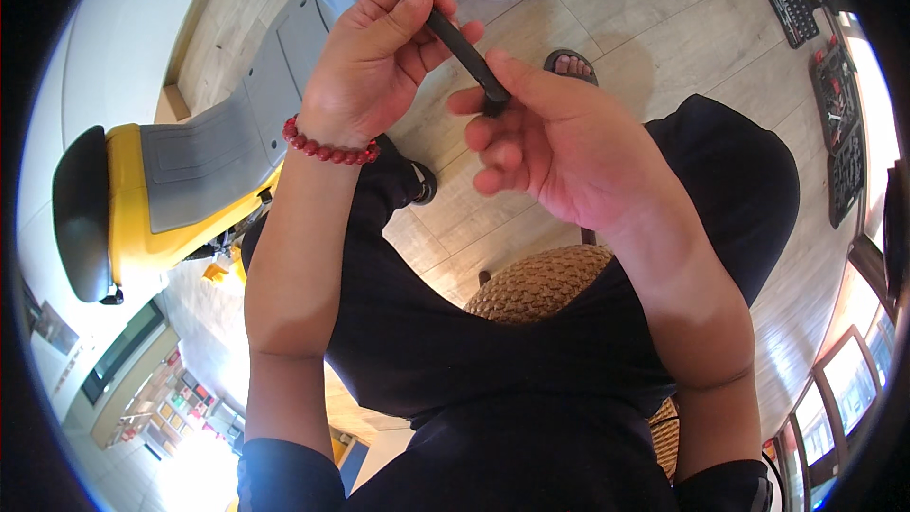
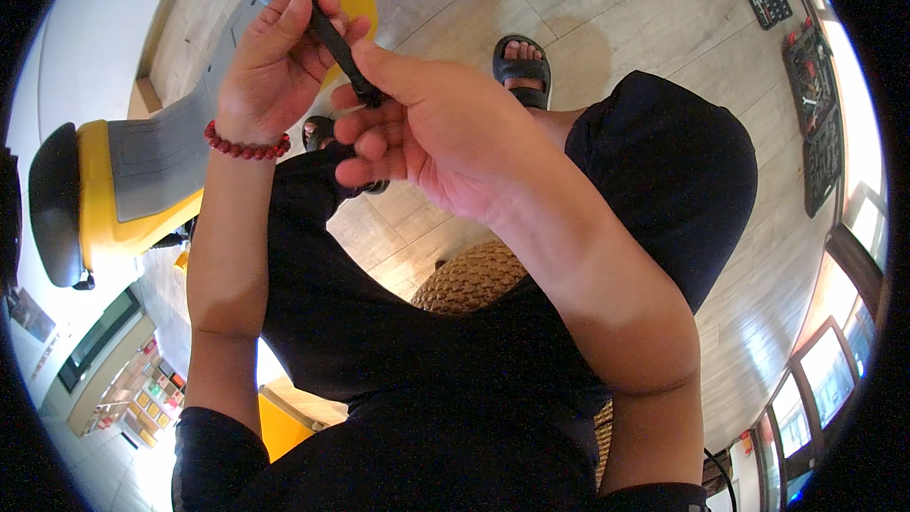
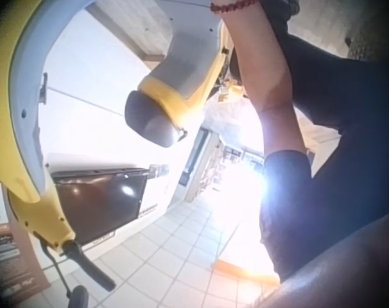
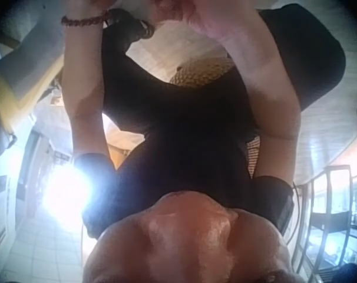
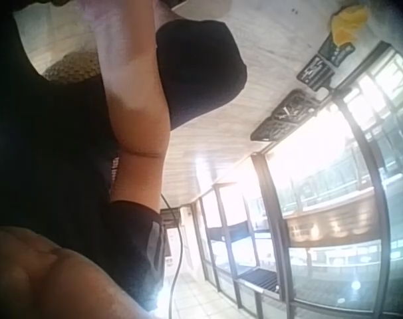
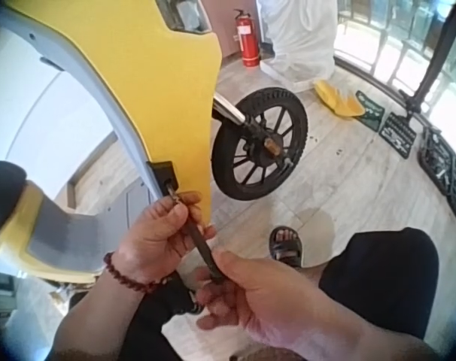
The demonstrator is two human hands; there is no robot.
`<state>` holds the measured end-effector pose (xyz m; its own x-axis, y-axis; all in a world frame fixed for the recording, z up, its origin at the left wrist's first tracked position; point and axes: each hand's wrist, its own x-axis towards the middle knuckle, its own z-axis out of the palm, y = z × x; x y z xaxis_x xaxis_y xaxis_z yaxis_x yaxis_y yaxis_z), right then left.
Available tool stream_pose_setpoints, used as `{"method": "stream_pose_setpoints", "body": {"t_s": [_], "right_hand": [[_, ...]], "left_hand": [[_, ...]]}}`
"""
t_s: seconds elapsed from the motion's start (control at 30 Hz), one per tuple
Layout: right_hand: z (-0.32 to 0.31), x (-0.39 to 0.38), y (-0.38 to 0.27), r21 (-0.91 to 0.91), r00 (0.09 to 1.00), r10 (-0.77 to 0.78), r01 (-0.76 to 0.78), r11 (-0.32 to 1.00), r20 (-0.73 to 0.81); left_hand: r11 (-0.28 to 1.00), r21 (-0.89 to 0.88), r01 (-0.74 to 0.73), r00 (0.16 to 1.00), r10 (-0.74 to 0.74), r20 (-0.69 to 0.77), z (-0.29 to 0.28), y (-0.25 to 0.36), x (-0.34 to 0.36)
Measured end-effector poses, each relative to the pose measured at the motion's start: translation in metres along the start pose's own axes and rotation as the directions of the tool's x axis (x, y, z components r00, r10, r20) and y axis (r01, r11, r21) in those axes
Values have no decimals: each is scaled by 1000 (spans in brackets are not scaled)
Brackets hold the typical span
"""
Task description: Repairing a yellow electric scooter by adjusting and securing plastic body panels
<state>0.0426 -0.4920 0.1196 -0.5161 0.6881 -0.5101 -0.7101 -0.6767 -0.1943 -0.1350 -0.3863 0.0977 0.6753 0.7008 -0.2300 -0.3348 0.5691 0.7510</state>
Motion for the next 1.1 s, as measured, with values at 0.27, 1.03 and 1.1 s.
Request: {"method": "stream_pose_setpoints", "body": {"t_s": [0.27, 1.03, 1.1], "right_hand": [[2, 3, 1, -944, 518, -799, 277, -182, 306], [10, 2, 7, -500, 844, -489, 333, 799, -221], [6, 2, 5, -126, 986, -85, 66, 990, -145]], "left_hand": [[999, -31, 19, 998, -21, -57, 1, -6, 2], [1000, -31, 1, 1000, -2, -22, 1, -3, 1], [1000, -5, 2, 1000, -2, 14, -3, -1, -1]]}}
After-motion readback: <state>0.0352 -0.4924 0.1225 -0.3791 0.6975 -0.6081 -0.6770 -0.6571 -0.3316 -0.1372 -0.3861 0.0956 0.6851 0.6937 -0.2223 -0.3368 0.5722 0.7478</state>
